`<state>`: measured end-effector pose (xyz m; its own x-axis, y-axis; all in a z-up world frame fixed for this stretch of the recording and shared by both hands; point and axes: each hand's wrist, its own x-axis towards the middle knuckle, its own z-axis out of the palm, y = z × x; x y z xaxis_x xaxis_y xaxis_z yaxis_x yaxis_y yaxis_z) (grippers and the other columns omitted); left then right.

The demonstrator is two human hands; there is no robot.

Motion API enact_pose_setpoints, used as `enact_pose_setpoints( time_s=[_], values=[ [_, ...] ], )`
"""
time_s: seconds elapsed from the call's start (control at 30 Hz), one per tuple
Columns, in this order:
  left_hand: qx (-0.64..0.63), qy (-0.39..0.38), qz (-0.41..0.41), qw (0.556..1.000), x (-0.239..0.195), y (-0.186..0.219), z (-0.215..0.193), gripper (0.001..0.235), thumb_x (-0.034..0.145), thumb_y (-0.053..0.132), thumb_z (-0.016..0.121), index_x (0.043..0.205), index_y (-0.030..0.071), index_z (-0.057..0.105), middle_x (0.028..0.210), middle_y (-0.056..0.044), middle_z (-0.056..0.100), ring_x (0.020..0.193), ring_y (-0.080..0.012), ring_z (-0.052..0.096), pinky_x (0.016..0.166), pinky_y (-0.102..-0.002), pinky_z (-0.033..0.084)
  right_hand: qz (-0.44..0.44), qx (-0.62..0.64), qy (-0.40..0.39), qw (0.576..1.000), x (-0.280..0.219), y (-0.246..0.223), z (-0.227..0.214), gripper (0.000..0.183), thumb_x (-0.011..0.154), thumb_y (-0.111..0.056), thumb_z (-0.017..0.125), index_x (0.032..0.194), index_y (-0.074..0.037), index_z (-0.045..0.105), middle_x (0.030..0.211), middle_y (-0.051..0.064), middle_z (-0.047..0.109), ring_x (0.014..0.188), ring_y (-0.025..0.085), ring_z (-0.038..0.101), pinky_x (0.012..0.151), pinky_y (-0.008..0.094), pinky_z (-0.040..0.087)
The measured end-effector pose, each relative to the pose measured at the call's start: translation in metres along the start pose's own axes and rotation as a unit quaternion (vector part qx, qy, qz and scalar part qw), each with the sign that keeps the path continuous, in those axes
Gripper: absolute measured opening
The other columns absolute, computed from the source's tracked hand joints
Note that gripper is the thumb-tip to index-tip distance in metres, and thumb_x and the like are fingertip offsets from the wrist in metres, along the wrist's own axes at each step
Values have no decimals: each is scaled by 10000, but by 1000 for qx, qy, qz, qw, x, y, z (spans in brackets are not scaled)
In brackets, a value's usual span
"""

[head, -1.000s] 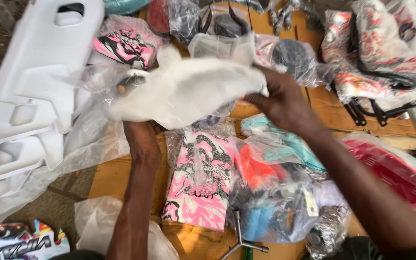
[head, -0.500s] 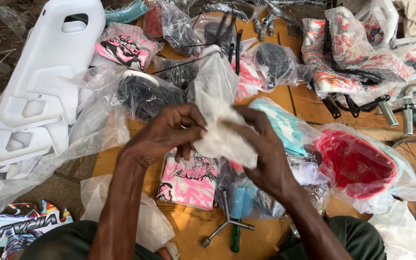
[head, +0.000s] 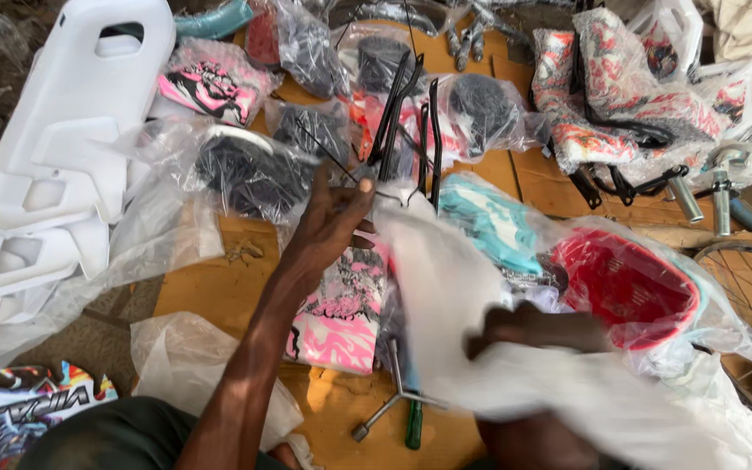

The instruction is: The person assembles bicycle seats by attaching metal frames to cushioned seats using a T-handle Allen wrench. They unwrap bubble-wrapped seats, align the frames, insert bolts, and tighten them. The person handles multiple seats and frames, placing completed units aside.

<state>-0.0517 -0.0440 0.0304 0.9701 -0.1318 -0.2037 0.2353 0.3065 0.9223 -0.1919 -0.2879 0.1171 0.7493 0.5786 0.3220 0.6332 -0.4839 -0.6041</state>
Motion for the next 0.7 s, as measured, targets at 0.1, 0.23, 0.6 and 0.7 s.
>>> enact_pose_setpoints(
  time_s=[0.1,0.23,0.6,0.7],
  values=[
    [-73,-14,75,994,10,1,-9,912,916,318,729,1601,150,152,1296,-147,586,1047,-220,660,862,-380,589,20,-33,-19,999,24,4,-12,183,909,-102,687,1073,-36,736,1093,107,736,1051,261,709,912,369,549],
    [-169,23,92,981,14,-6,-6,960,793,133,801,1555,135,218,1428,-82,477,1102,-253,658,935,-424,607,105,-22,11,994,34,2,-6,204,894,-109,710,1086,-45,732,1085,102,745,1035,261,717,899,370,555],
    [-170,46,77,981,29,-29,-40,529,888,116,766,1363,89,534,1286,-57,573,1104,-160,632,974,-353,523,199,-3,56,978,34,3,56,281,852,-129,774,1122,-70,721,1060,88,771,991,262,740,864,373,572],
    [-138,77,87,984,34,-21,-44,447,901,186,755,1300,98,575,1193,-19,621,1043,-133,647,913,-338,563,259,-71,69,961,37,9,45,306,840,-134,792,1131,-77,718,1053,84,777,980,263,747,854,374,576]
  ],
)
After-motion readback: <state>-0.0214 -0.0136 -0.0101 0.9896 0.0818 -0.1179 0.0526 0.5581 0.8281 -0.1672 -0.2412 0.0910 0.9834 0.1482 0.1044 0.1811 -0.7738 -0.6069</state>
